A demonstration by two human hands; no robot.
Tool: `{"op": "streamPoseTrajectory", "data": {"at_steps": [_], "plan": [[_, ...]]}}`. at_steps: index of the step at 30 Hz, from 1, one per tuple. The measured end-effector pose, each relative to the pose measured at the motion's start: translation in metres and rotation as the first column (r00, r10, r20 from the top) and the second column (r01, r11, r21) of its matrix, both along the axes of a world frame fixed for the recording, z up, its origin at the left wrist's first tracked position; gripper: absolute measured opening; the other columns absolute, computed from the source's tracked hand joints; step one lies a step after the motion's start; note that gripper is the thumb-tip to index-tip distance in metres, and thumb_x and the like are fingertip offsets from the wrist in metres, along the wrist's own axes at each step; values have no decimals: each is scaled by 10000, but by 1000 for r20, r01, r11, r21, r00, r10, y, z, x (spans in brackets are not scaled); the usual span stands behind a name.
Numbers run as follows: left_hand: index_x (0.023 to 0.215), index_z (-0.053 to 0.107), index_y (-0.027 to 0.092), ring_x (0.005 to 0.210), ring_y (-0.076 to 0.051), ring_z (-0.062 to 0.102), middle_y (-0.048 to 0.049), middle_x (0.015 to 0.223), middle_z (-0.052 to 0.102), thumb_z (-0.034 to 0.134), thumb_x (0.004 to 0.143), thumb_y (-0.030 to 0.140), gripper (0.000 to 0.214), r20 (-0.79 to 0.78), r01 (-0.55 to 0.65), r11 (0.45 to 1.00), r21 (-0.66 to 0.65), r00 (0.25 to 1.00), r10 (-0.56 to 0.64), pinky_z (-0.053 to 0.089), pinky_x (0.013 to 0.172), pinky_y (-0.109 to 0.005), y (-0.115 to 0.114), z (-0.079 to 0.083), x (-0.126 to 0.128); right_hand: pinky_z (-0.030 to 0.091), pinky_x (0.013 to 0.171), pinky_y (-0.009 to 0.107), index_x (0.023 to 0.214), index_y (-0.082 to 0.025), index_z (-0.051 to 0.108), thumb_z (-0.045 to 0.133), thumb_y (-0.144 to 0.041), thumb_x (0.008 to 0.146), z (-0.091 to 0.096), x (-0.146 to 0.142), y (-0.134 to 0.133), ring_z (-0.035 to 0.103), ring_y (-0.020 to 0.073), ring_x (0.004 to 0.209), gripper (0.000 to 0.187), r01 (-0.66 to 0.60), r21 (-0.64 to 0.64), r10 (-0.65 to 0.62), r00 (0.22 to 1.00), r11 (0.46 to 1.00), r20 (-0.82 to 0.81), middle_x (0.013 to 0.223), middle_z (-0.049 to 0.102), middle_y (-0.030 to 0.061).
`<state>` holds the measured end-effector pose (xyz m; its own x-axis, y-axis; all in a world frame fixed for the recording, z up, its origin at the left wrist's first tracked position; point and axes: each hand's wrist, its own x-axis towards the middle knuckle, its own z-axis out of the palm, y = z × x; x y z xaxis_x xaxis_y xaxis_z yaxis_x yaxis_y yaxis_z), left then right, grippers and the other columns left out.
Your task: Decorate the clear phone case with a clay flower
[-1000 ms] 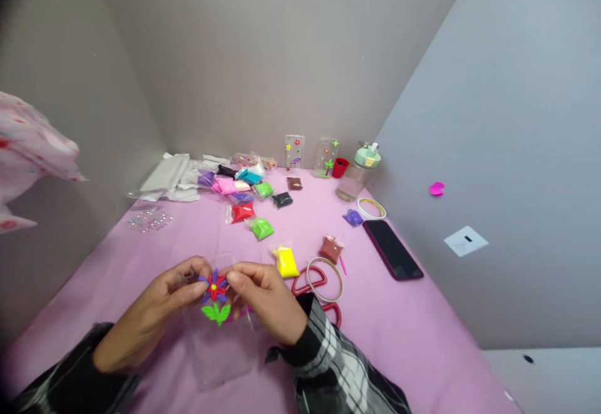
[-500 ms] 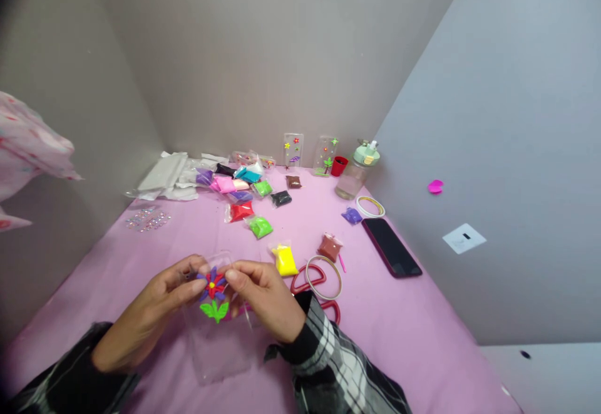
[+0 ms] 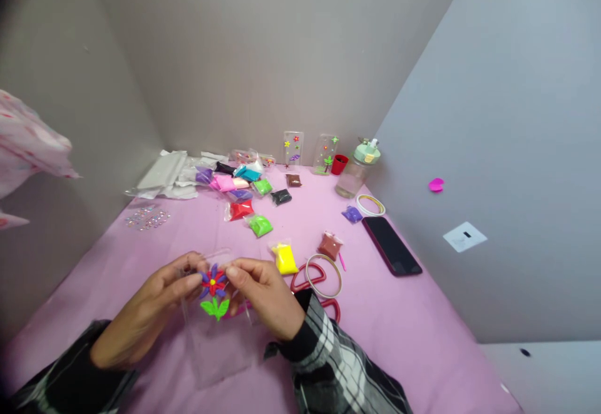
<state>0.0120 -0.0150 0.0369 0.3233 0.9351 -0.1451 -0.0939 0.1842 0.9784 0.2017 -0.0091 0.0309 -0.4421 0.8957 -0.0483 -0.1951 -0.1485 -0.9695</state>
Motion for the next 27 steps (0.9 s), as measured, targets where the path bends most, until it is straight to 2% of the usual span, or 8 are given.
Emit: {"op": "streamPoseTrajectory", "data": {"at_steps": [5, 9, 13, 18, 20, 24, 27], "plan": [[841, 570, 224, 765, -169, 480, 9, 799, 560, 634, 870, 407, 197, 6, 13, 1000, -8, 1000, -13, 365, 711, -284, -2, -2, 0, 498, 540, 219, 935, -143, 729, 616, -564, 868, 0, -1, -1, 571, 101, 583, 441, 6, 0, -6, 1000, 1000, 15, 704, 601, 5], [883, 591, 238, 777, -155, 461, 22, 818, 527, 633, 877, 375, 144, 7, -32, 999, 17, 999, 31, 367, 727, -269, -1, -2, 0, 484, 562, 223, 953, -138, 729, 593, -544, 894, 2, -1, -3, 572, 100, 590, 432, -1, 40, -1, 998, 999, 55, 697, 596, 6], [863, 599, 227, 758, -155, 445, 18, 799, 513, 637, 871, 361, 139, 16, -15, 1000, 17, 1000, 14, 363, 711, -271, 0, 0, -1, 464, 580, 222, 954, -129, 723, 571, -518, 920, 3, -2, -5, 561, 95, 595, 419, -15, 79, 8, 996, 997, 87, 688, 583, 3], [891, 609, 230, 794, -166, 449, 10, 835, 511, 647, 859, 377, 155, -10, -88, 996, 24, 996, 88, 361, 727, -279, 2, 2, -7, 455, 590, 232, 963, -125, 717, 568, -514, 924, 3, -3, -7, 542, 95, 596, 418, -29, 89, 20, 995, 996, 100, 688, 560, 0], [917, 615, 232, 829, -178, 467, 2, 869, 527, 660, 847, 400, 188, -34, -67, 997, 34, 997, 68, 367, 742, -287, 2, 2, -9, 452, 589, 232, 954, -123, 718, 567, -513, 925, 3, -3, -7, 539, 94, 594, 419, -31, 96, 21, 994, 995, 107, 684, 555, -1], [881, 599, 234, 760, -166, 455, 18, 789, 497, 655, 850, 437, 213, -139, 23, 997, 76, 990, -12, 348, 693, -291, 3, -1, -12, 448, 585, 227, 949, -115, 718, 557, -504, 932, 3, -4, -7, 529, 90, 589, 421, -44, 111, 31, 993, 993, 115, 681, 550, 1], [852, 587, 232, 722, -155, 434, 33, 751, 473, 651, 855, 440, 218, -211, 36, 992, 117, 978, -11, 332, 677, -290, 4, -3, -13, 442, 583, 225, 945, -108, 718, 555, -493, 937, 2, -4, -7, 523, 89, 590, 418, -52, 118, 39, 993, 992, 113, 685, 546, 5]]}}
